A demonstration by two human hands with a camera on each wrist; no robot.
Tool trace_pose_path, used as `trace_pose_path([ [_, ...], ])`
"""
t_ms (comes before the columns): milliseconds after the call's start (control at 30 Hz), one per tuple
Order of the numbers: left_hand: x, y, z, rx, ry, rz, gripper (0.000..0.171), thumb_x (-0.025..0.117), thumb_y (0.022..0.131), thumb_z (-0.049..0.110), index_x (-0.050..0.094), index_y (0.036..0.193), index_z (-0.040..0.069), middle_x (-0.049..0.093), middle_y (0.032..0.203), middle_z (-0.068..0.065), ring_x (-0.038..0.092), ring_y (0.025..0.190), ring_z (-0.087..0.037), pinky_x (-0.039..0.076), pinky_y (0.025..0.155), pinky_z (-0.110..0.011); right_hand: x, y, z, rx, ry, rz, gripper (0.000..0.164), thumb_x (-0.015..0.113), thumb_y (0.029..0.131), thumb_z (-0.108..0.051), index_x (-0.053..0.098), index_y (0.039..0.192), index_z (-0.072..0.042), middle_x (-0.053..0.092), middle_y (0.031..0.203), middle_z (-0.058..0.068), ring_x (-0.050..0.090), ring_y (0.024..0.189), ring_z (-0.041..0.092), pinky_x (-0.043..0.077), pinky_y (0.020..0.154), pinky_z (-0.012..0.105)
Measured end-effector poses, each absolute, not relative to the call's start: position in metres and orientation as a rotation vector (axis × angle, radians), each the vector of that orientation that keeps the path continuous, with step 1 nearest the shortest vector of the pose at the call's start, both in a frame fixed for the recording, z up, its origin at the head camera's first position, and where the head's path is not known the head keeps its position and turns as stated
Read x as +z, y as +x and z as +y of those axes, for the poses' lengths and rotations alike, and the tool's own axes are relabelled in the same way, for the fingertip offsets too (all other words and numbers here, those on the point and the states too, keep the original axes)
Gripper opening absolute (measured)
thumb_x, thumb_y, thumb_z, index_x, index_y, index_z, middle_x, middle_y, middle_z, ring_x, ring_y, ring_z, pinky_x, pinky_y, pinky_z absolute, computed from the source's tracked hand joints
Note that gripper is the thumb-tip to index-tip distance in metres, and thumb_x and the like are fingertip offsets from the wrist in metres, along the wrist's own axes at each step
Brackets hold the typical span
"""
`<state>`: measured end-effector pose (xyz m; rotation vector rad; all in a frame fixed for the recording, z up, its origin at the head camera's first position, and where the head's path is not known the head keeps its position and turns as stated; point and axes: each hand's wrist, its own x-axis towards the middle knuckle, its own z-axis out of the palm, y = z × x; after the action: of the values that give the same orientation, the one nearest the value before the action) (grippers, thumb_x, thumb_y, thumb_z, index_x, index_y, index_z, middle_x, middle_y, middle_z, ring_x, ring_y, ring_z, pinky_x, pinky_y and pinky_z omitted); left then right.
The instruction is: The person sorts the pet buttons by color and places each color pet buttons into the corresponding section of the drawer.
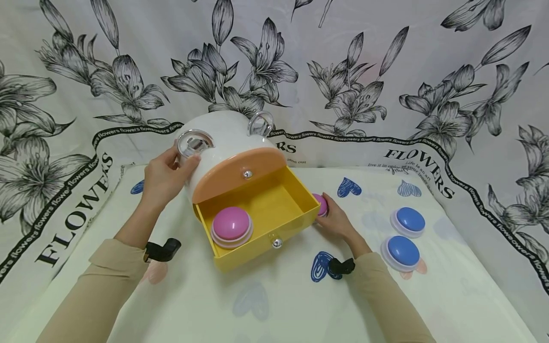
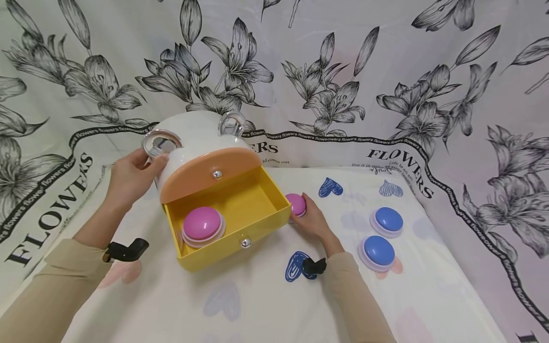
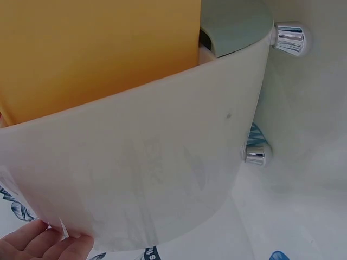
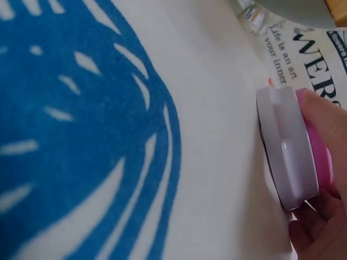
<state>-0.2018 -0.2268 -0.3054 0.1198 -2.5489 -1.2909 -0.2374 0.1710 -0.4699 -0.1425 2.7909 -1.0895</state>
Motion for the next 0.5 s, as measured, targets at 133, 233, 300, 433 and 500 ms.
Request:
trace_pose_path([
  [133,-0.3045,-0.2016,-0.2266,-1.268,0.127,-2.561,0.069,0.054,0.082,0.059,0.049,0.134,0.012,0.050,0.133,-0.008,0.051,0.112,-0.028,0.052,0.081,-0.036,-0.4700,-0.2371,0.1696,-1.100,-0.128,2.790,0.088,0.067,0.082,-0.039,0.017,0.148,-0.010,0.026,0.149,0.015,0.031,0.133,0.034,0.029,0.108,0.047],
  [233,-0.3043,-0.2010,-0.2265,-1.257,0.124,-2.564,0.068,0.053,0.083,0.058,0.050,0.133,0.012,0.052,0.131,-0.008,0.051,0.109,-0.027,0.051,0.078,-0.031,-0.4717,-0.2368,0.1687,-1.117,-0.087,2.785,0.085,0.067,0.081,-0.040,0.021,0.147,-0.011,0.030,0.148,0.014,0.033,0.133,0.032,0.031,0.107,0.045],
  [300,-0.3044,-0.2005,-0.2268,-1.266,0.120,-2.560,0.067,0.054,0.084,0.057,0.050,0.133,0.011,0.051,0.132,-0.009,0.051,0.112,-0.028,0.052,0.081,-0.036,-0.4727,-0.2367,0.1683,-1.130,-0.064,2.786,0.084,0.068,0.081,-0.040,0.023,0.146,-0.012,0.032,0.147,0.013,0.034,0.132,0.032,0.033,0.106,0.045],
  [433,-0.3042,-0.1999,-0.2270,-1.306,0.112,-2.548,0.069,0.055,0.084,0.055,0.047,0.135,0.010,0.047,0.137,-0.010,0.047,0.120,-0.033,0.048,0.091,-0.047,-0.4730,-0.2365,0.1684,-1.146,-0.027,2.795,0.081,0.069,0.080,-0.040,0.027,0.145,-0.014,0.035,0.145,0.012,0.036,0.131,0.030,0.035,0.105,0.044],
  [500,-0.3041,-0.2005,-0.2267,-1.311,0.114,-2.547,0.070,0.055,0.083,0.056,0.047,0.135,0.010,0.047,0.138,-0.010,0.047,0.121,-0.033,0.048,0.091,-0.048,-0.4722,-0.2360,0.1687,-1.144,-0.031,2.802,0.081,0.068,0.080,-0.039,0.027,0.145,-0.013,0.036,0.145,0.012,0.037,0.130,0.031,0.036,0.105,0.044],
])
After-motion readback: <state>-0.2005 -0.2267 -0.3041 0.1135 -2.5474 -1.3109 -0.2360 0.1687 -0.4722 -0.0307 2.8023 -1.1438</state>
